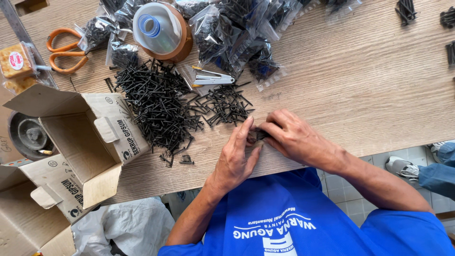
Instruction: The person sorts black screws on a wooden table, picking them up and arranging them into small piles. The person also handles plastic bags containing screws and moves them around the workspace.
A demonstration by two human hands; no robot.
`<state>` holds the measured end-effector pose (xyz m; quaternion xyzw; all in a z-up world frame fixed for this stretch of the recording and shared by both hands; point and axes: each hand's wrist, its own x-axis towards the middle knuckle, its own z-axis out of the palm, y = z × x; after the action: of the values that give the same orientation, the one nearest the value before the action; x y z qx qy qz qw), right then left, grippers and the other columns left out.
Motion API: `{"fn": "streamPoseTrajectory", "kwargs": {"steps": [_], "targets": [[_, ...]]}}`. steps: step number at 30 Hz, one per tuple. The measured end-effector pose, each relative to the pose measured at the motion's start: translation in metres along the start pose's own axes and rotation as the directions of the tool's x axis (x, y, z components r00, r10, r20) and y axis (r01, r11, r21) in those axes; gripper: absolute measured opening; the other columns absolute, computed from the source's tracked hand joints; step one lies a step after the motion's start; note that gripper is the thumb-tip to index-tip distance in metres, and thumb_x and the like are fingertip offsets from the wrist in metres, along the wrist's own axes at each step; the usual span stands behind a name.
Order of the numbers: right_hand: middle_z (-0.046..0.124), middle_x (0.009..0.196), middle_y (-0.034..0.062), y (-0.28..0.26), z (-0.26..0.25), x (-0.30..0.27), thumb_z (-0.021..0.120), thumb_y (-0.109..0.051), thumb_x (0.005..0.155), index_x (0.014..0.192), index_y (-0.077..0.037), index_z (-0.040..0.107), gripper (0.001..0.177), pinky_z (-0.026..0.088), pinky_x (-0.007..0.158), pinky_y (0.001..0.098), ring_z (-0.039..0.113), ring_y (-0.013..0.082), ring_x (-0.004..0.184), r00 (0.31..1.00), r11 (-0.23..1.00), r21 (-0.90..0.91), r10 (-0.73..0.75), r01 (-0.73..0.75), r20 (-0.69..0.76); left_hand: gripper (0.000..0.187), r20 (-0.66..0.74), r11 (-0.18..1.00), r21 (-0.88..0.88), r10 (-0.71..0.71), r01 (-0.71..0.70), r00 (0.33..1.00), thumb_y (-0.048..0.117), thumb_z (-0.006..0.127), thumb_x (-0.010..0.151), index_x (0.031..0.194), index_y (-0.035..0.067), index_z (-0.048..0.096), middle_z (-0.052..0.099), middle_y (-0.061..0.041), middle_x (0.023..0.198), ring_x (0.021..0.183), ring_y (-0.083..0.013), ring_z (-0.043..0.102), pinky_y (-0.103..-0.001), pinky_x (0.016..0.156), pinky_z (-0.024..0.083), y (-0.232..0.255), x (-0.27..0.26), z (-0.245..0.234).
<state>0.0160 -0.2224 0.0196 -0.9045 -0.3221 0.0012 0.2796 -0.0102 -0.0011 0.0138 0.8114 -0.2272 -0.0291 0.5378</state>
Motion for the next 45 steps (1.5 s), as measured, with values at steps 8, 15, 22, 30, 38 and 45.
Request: {"fn": "streamPoseTrajectory", "kwargs": {"steps": [8,15,22,30,38,45], "targets": [[0.061,0.106,0.008,0.021,-0.015,-0.036,0.073,-0.017,0.099,0.121,-0.009,0.072,0.023,0.059,0.087,0.0391,0.067,0.0282,0.099,0.985,0.989,-0.079,0.113,-0.124,-0.128,0.075,0.074,0.998,-0.024,0.061,-0.059,0.995,-0.007,0.075,0.087,0.155,-0.009,0.045,0.06,-0.029,0.136,0.124,-0.0483,0.067,-0.052,0.102,0.06,0.015,0.037,0.028],[0.064,0.109,0.0128,0.104,-0.059,-0.085,0.079,-0.024,0.107,0.13,-0.007,0.077,0.029,0.059,0.092,0.0476,0.07,0.0378,0.106,0.837,0.86,-0.135,0.424,-0.492,-0.345,0.07,0.175,0.985,-0.113,0.15,-0.131,0.973,0.001,0.07,0.091,0.155,-0.008,0.044,0.057,-0.03,0.142,0.137,-0.0507,0.059,-0.055,0.113,0.055,0.019,0.1,0.111],[0.068,0.12,0.019,0.182,-0.136,-0.108,0.082,-0.017,0.107,0.141,-0.006,0.079,0.036,0.054,0.096,0.0474,0.057,0.0352,0.112,0.844,0.772,-0.345,0.46,-0.534,-0.276,0.068,0.425,0.998,0.067,-0.009,-0.021,0.905,0.024,0.062,0.092,0.157,0.01,0.045,0.045,-0.012,0.168,0.143,-0.0357,0.061,-0.053,0.099,0.06,0.027,0.177,0.199],[0.068,0.131,0.0114,0.217,-0.17,-0.109,0.077,-0.017,0.104,0.141,-0.016,0.076,0.036,0.051,0.108,0.0493,0.058,0.0347,0.12,0.949,0.867,-0.386,0.289,-0.315,-0.126,0.075,0.414,0.966,0.257,-0.087,-0.025,0.906,0.023,0.064,0.089,0.159,0.013,0.039,0.026,-0.012,0.179,0.09,-0.0508,0.075,-0.063,0.063,0.061,0.034,0.209,0.225],[0.071,0.14,0.0066,0.226,-0.166,-0.118,0.077,-0.032,0.105,0.145,-0.02,0.076,0.042,0.044,0.108,0.0526,0.059,0.0329,0.13,0.943,0.805,-0.491,0.301,-0.332,-0.144,0.07,0.435,0.957,0.28,-0.054,-0.079,0.899,0.023,0.065,0.089,0.155,0.012,0.043,0.027,-0.011,0.178,0.084,-0.0496,0.075,-0.061,0.053,0.059,0.033,0.211,0.226],[0.074,0.141,0.0088,0.216,-0.174,-0.114,0.075,-0.039,0.107,0.149,-0.017,0.077,0.048,0.043,0.105,0.0517,0.061,0.0327,0.13,0.938,0.779,-0.528,0.323,-0.338,-0.124,0.075,0.434,0.972,0.211,-0.001,-0.101,0.901,0.022,0.067,0.087,0.157,0.014,0.043,0.026,-0.012,0.179,0.103,-0.0474,0.076,-0.059,0.067,0.063,0.018,0.206,0.229]]}}
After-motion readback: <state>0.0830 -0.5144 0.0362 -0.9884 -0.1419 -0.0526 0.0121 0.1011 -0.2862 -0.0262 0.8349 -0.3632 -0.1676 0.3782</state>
